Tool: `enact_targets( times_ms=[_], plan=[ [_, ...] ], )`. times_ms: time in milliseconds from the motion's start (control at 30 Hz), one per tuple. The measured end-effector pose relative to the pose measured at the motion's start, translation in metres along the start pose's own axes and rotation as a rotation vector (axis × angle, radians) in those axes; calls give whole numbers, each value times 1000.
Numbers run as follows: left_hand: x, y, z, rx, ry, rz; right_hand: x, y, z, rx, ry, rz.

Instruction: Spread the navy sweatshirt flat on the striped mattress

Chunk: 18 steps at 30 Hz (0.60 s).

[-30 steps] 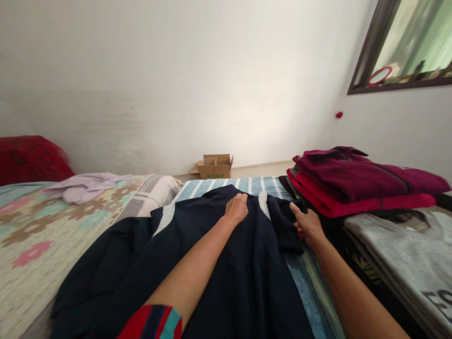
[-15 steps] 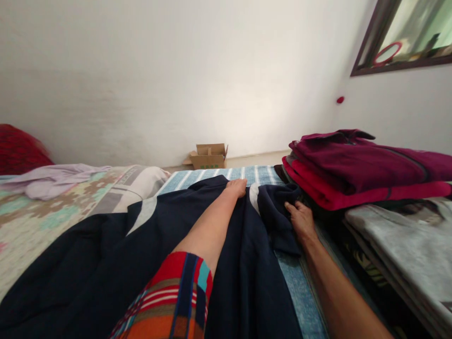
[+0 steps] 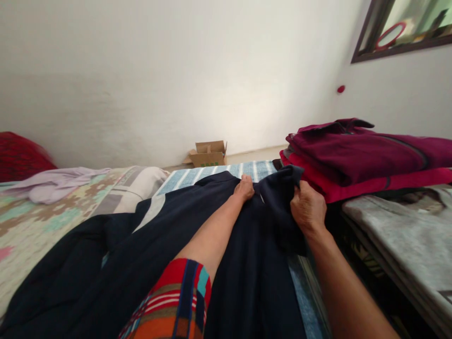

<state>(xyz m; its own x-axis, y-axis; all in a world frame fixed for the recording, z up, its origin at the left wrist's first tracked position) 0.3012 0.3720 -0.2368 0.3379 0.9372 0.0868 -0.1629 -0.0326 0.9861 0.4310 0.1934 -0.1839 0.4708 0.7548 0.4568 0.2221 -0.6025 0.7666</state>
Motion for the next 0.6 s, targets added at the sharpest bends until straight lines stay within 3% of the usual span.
enact_targets(
  times_ms=[133, 233, 400, 600],
  plan=[
    [-19, -6, -3, -9, -55, 52, -4, -18, 11, -107, -86, -217],
    [-39, -2, -6, -10, -105, 62, -4, -20, 14, -89, -59, -214],
    [-64, -5, -13, 38, -199, -56, 1, -16, 10, -44, -21, -177],
    [-80, 3, -9, 70, -147, -65, -18, -23, 21, 132, -83, -178]
  ],
)
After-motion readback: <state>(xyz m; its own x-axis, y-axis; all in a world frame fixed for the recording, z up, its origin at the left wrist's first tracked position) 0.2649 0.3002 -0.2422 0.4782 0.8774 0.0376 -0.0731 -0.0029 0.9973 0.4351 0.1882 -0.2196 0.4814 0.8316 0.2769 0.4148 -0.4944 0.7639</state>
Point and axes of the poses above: each hand's wrist, its own x-axis towards the middle knuckle, its own y-axis out of the back of the hand, z = x × y, the point moved 3 cm from there along x, towards the middle knuckle, and after that the axes turned 9 degrees about y, right-handed, at the moved point
